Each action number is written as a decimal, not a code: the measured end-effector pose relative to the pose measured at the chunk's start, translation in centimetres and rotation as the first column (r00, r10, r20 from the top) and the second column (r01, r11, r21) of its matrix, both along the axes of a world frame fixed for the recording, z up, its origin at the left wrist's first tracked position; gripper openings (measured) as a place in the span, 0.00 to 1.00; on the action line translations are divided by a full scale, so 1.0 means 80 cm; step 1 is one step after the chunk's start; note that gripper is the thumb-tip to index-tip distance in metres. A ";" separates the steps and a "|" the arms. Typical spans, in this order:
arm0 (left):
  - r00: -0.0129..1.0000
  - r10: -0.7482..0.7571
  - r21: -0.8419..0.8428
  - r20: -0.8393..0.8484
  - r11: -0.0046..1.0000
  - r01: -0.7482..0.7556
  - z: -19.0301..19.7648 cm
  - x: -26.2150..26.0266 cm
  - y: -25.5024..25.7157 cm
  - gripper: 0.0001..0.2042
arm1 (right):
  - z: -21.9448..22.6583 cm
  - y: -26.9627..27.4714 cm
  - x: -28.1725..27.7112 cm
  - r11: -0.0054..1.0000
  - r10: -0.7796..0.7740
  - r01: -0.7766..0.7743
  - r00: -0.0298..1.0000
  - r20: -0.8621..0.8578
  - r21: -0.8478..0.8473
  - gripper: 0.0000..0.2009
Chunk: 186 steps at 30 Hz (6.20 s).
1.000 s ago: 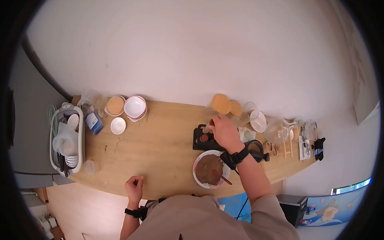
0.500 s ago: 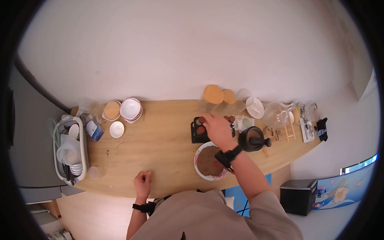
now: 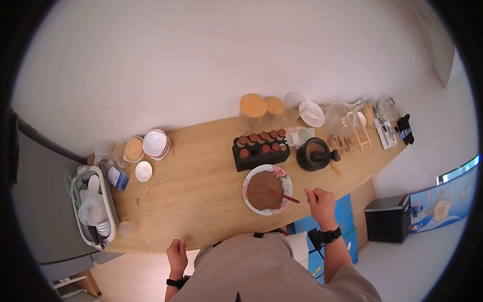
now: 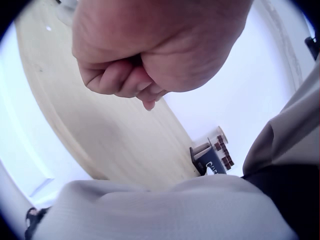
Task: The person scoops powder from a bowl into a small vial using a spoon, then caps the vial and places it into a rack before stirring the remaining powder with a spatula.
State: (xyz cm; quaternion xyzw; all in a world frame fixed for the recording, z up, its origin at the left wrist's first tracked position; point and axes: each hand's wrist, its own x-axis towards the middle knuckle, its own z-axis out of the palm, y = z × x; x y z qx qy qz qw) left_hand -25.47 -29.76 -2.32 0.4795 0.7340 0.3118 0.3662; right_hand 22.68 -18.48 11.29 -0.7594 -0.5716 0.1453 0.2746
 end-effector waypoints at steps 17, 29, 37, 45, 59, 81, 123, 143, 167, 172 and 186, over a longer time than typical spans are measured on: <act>0.891 0.438 0.290 -0.118 0.873 -0.391 -0.017 0.026 -0.042 0.15 | -0.105 -0.126 0.037 0.932 0.128 -0.159 0.985 -0.113 -0.325 0.16; 0.862 -0.377 -0.256 0.339 0.844 0.471 0.051 0.200 0.071 0.22 | -0.179 -0.066 0.082 0.896 -0.393 0.018 0.496 -0.774 -0.443 0.33; 0.690 0.022 -0.388 0.724 0.840 0.380 0.037 0.271 0.101 0.18 | -0.116 -0.032 0.061 0.872 0.082 -0.321 0.839 -0.537 -0.369 0.32; 0.568 0.331 -0.481 0.753 0.866 0.134 0.103 0.264 0.085 0.18 | -0.049 -0.034 0.021 0.868 0.173 -0.369 0.851 -0.495 -0.332 0.22; 0.588 0.339 -0.426 0.735 0.905 0.011 0.092 0.271 0.112 0.20 | -0.058 -0.034 0.037 0.790 0.373 -0.557 0.768 -0.521 -0.255 0.23; 0.386 0.342 -0.392 0.857 0.918 0.058 0.072 0.255 0.107 0.24 | -0.045 -0.007 0.185 0.965 0.019 -0.144 0.870 -0.492 -0.217 0.12; 0.452 0.327 -0.365 0.830 0.931 -0.005 0.036 0.215 0.083 0.25 | -0.073 0.186 0.373 0.963 0.260 -0.236 0.942 0.211 -0.132 0.16; 0.413 0.369 -0.326 0.832 0.929 -0.174 0.058 0.211 0.041 0.24 | 0.047 0.125 0.432 0.959 -0.016 -0.168 0.769 -0.639 -0.227 0.13; 0.295 0.282 -0.290 0.913 0.957 -0.019 0.011 -0.019 -0.002 0.24 | 0.003 0.014 0.004 0.975 0.208 -0.189 0.960 -0.188 0.114 0.06; 0.373 0.287 -0.319 0.882 0.947 0.025 -0.003 -0.053 -0.028 0.24 | -0.010 0.028 -0.090 0.975 0.144 -0.073 0.928 -0.343 0.212 0.05; 0.391 0.286 -0.331 0.875 0.942 0.050 -0.012 -0.022 -0.028 0.26 | 0.001 -0.003 -0.165 0.886 0.418 -0.399 0.908 -0.033 0.237 0.04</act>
